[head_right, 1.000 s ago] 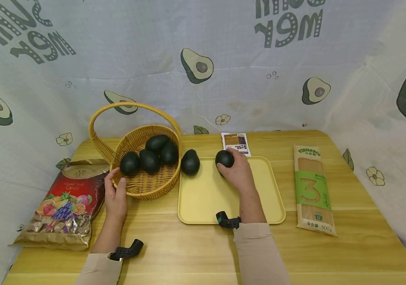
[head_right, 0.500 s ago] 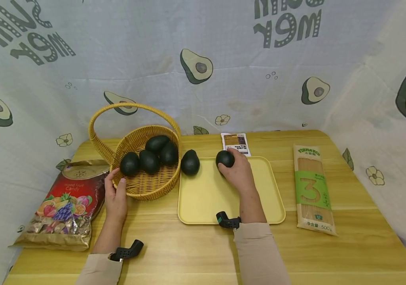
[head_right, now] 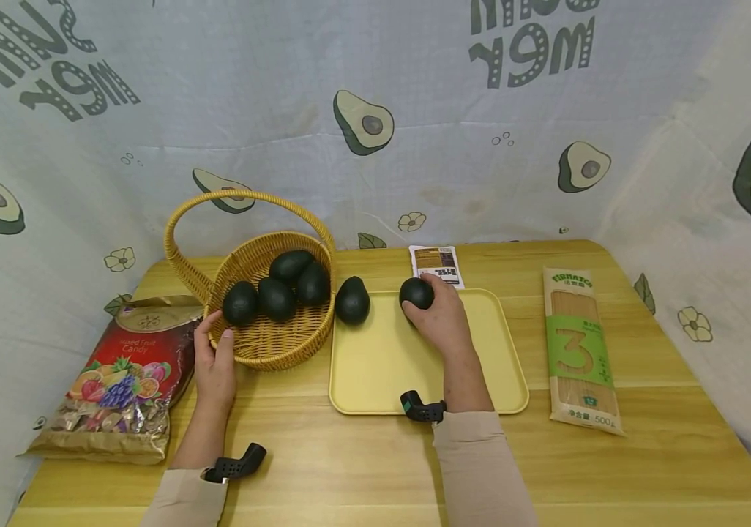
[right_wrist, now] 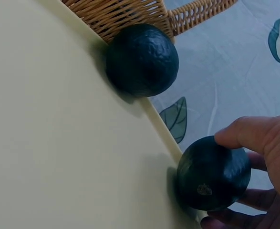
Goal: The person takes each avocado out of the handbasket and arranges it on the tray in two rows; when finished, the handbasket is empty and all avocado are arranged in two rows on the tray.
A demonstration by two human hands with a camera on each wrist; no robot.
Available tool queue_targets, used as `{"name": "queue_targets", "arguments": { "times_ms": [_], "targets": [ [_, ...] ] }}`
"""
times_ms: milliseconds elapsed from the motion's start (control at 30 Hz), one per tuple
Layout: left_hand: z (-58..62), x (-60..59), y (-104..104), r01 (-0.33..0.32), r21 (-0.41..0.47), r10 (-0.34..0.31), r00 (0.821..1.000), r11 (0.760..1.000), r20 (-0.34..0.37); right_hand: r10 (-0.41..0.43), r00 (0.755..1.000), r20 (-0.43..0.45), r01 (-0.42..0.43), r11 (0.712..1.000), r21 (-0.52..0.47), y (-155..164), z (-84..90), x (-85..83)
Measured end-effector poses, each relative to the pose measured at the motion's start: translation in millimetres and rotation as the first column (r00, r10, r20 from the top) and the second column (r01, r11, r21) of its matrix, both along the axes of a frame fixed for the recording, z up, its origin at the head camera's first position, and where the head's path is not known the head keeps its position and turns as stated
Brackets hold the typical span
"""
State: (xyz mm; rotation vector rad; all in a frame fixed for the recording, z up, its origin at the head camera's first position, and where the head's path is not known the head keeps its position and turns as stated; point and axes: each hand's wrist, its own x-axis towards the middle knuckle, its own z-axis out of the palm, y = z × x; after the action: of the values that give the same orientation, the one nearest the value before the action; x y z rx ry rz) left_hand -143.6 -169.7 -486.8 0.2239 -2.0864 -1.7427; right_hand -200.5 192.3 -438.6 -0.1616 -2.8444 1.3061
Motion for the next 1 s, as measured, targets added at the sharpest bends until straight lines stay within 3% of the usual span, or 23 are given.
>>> {"name": "queue_targets", "arguments": {
  "times_ms": [767, 1000],
  "targets": [
    [1.1, 1.1, 0.9, 0.005, 0.007, -0.005, 1.0, 1.0, 0.017, 0.007, 1.0, -0.009, -0.006, 1.0, 0.024, 0.8, -1.0, -1.0],
    [2.0, 2.0, 1.0, 0.006, 0.011, -0.006, 1.0, 1.0, 0.02, 0.015, 0.998, -0.067, -0.012, 0.999, 0.051, 0.6, 9.7, 2.8]
  ]
}}
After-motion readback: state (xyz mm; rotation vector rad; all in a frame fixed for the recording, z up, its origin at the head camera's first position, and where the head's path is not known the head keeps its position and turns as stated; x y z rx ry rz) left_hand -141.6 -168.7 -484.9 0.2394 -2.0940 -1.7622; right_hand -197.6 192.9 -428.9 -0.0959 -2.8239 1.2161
